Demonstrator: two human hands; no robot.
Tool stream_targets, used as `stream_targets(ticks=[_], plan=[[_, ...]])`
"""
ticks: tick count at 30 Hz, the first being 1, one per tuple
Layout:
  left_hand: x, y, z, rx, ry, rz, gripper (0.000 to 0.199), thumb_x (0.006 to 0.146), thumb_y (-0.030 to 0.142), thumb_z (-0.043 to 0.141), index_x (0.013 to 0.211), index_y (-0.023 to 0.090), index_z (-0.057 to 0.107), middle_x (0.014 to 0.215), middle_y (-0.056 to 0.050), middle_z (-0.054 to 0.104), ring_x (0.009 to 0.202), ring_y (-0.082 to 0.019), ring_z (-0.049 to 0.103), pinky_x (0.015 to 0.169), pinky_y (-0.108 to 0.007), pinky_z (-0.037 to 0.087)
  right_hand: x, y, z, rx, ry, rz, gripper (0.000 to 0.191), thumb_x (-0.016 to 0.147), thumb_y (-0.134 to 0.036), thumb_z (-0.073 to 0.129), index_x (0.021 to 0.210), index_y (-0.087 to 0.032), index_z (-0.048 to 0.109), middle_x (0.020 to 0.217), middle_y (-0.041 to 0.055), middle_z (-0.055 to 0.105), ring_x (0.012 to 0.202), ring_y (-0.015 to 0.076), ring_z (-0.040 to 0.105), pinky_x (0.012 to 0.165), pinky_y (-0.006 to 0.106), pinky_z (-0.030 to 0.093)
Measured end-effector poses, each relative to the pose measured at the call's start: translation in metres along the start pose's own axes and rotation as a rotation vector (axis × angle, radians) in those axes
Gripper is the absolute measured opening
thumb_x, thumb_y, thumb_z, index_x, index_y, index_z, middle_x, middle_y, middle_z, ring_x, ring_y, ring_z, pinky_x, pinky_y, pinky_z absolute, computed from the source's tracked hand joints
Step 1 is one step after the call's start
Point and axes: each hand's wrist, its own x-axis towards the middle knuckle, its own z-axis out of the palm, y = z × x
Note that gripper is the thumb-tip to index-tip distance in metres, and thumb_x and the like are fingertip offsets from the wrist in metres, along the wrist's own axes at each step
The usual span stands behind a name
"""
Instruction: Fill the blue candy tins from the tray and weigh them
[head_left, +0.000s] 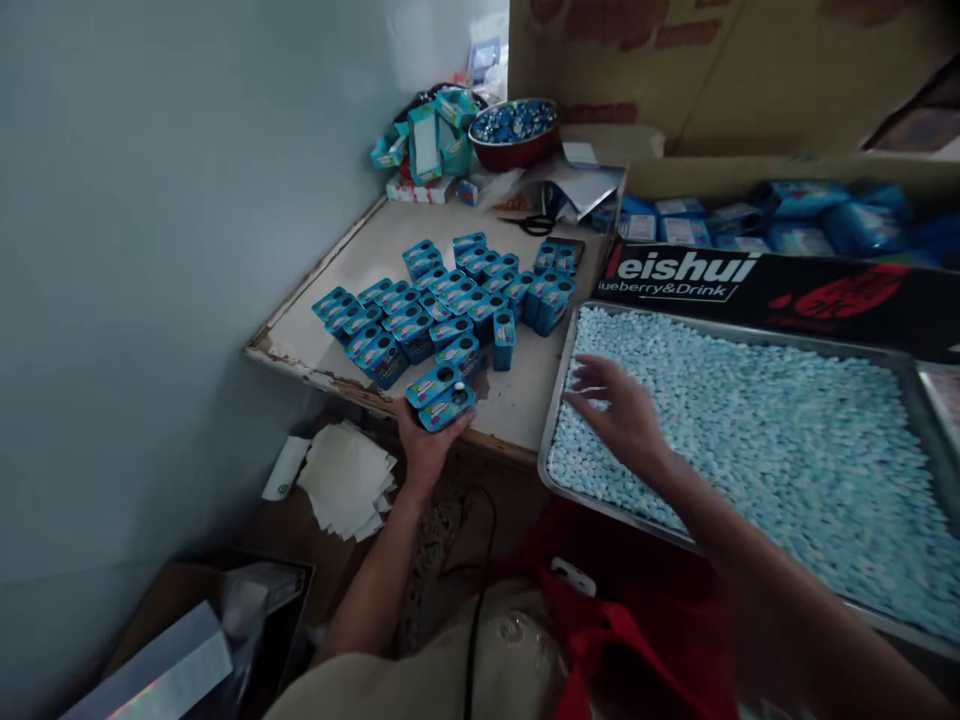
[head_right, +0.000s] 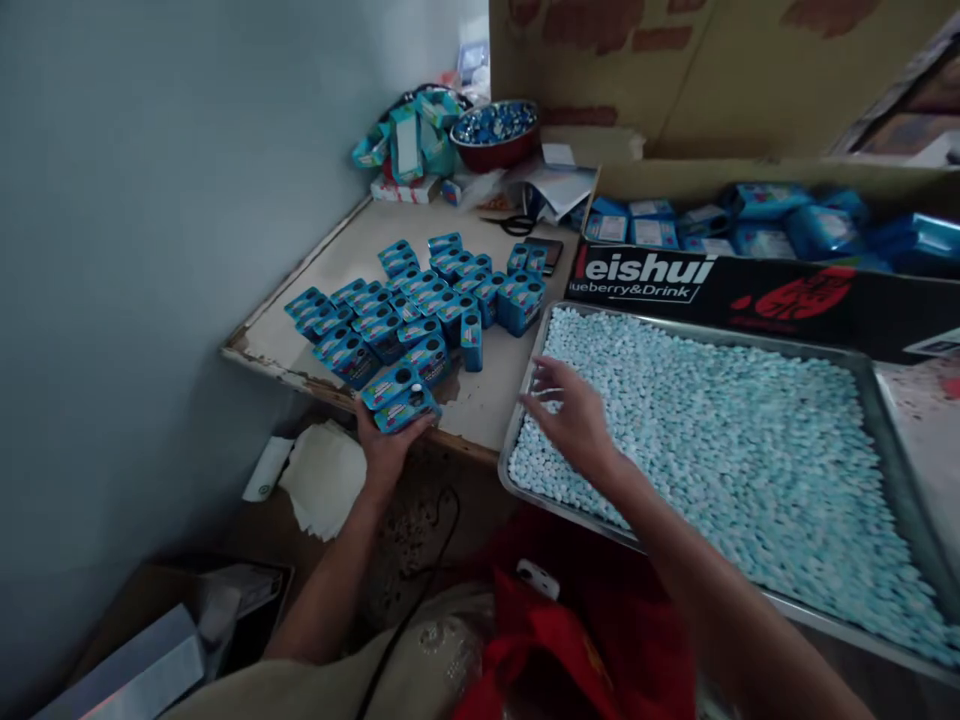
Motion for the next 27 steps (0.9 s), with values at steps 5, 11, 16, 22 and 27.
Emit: stream_targets(ticks=[5, 11, 16, 22, 27], plan=[[0.046, -0.015, 0.003, 0.013, 0.047, -0.043, 0.091, 0.055, 0.027, 0.106, 0.127, 0.025, 0.051, 0.135, -0.008, 0.07, 0.134, -0.033, 0.072, 0.118, -0.048, 0.06, 0.056, -0.013, 0.104, -0.052, -0.219, 0.165, 0.125, 0.056, -0.032, 0.093, 0.168, -0.013, 0.043, 0.171, 0.0343, 0.05, 0.143, 0.0502, 0.066, 0.118, 0.07, 0.056], [0.081, -0.023, 0.021, 0.148, 0.065, -0.147, 0.103, 0.059, 0.026, 0.109, 0.137, 0.026, 0.042, 0.131, -0.013, 0.074, 0.133, -0.04, 0.075, 0.114, -0.053, 0.061, 0.087, -0.006, 0.153, 0.009, -0.073, 0.293, 0.129, 0.056, -0.03, 0.092, 0.169, -0.016, 0.033, 0.173, 0.0317, 0.048, 0.155, 0.0505, 0.056, 0.123, 0.068, 0.051], [0.101, -0.027, 0.04, 0.326, 0.102, -0.15, 0.103, 0.064, 0.032, 0.111, 0.142, 0.021, 0.043, 0.135, -0.021, 0.072, 0.141, -0.047, 0.069, 0.119, -0.06, 0.056, 0.097, -0.008, 0.169, -0.084, -0.028, 0.328, 0.123, 0.069, -0.048, 0.094, 0.17, -0.016, 0.032, 0.172, 0.0285, 0.047, 0.144, 0.0501, 0.063, 0.117, 0.06, 0.056], [0.134, -0.008, 0.06, 0.419, 0.078, -0.083, 0.099, 0.072, 0.044, 0.107, 0.143, 0.013, 0.046, 0.147, -0.033, 0.063, 0.15, -0.052, 0.06, 0.125, -0.064, 0.051, 0.133, -0.023, 0.193, -0.088, 0.021, 0.387, 0.115, 0.076, -0.022, 0.078, 0.175, -0.002, 0.023, 0.17, 0.0381, 0.04, 0.143, 0.0483, 0.064, 0.116, 0.055, 0.056], [0.155, 0.021, 0.065, 0.395, 0.026, -0.128, 0.106, 0.072, 0.039, 0.104, 0.151, 0.007, 0.039, 0.158, -0.039, 0.056, 0.156, -0.054, 0.056, 0.128, -0.065, 0.049, 0.156, -0.041, 0.19, -0.095, -0.067, 0.351, 0.116, 0.077, -0.01, 0.076, 0.181, -0.007, 0.024, 0.167, 0.037, 0.051, 0.136, 0.046, 0.07, 0.111, 0.054, 0.059]])
